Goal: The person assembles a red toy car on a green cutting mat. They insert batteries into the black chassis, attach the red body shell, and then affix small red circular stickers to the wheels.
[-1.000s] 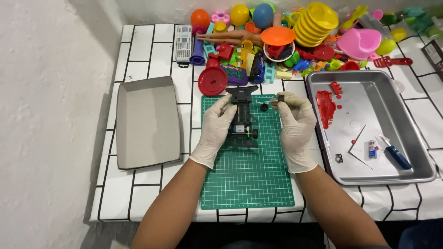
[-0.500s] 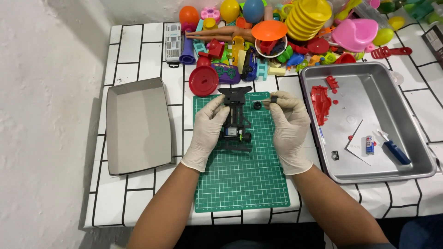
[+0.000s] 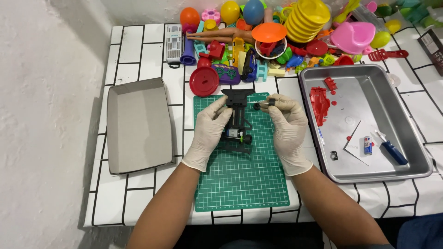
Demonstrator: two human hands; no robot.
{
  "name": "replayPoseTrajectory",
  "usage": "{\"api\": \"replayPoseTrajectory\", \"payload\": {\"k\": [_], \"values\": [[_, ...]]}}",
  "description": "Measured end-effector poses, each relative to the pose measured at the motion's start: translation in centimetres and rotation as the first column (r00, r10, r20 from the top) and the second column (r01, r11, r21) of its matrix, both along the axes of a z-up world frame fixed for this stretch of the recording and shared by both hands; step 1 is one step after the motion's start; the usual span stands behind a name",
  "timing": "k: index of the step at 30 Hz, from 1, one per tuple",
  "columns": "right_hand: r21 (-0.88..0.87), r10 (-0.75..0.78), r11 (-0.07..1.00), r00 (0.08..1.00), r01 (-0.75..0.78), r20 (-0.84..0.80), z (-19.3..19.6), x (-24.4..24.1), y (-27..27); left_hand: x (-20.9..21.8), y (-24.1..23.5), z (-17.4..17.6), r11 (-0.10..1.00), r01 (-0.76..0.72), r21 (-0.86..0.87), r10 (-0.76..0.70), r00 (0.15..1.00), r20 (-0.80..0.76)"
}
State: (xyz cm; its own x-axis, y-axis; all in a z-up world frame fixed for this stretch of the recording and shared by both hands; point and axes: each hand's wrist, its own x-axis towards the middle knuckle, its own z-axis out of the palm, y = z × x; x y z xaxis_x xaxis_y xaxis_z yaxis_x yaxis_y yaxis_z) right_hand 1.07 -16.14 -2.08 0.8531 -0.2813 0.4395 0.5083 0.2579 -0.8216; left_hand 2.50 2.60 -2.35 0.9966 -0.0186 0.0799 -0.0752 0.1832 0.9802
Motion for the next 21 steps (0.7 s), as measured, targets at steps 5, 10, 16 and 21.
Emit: {"api": "replayPoseTrajectory", "payload": {"k": [5, 10, 16, 21], "values": [[-0.015, 0.044, 0.999, 0.997, -0.045, -0.064, -0.4, 0.2, 0.0, 0.0, -0.2, -0.6, 1.000, -0.018, -0.004, 0.018, 1.000, -0.002], [-0.011, 0.121, 0.992, 0.975, -0.125, -0.188, -0.6, 0.2, 0.0, -0.5, -0.4, 0.7, 1.000, -0.014, -0.016, 0.013, 1.000, -0.023], [-0.065, 0.126, 0.987, 0.959, -0.147, -0.254, -1.1, 0.5, -0.3, -0.4, -0.7, 0.9, 0.999, 0.033, -0.010, -0.033, 0.999, -0.027], [-0.080, 0.114, 0.986, 0.943, -0.146, -0.313, -0.9, 0.6, -0.4, -0.5, -0.4, 1.4, 0.999, 0.034, 0.008, -0.034, 0.999, -0.040]]}}
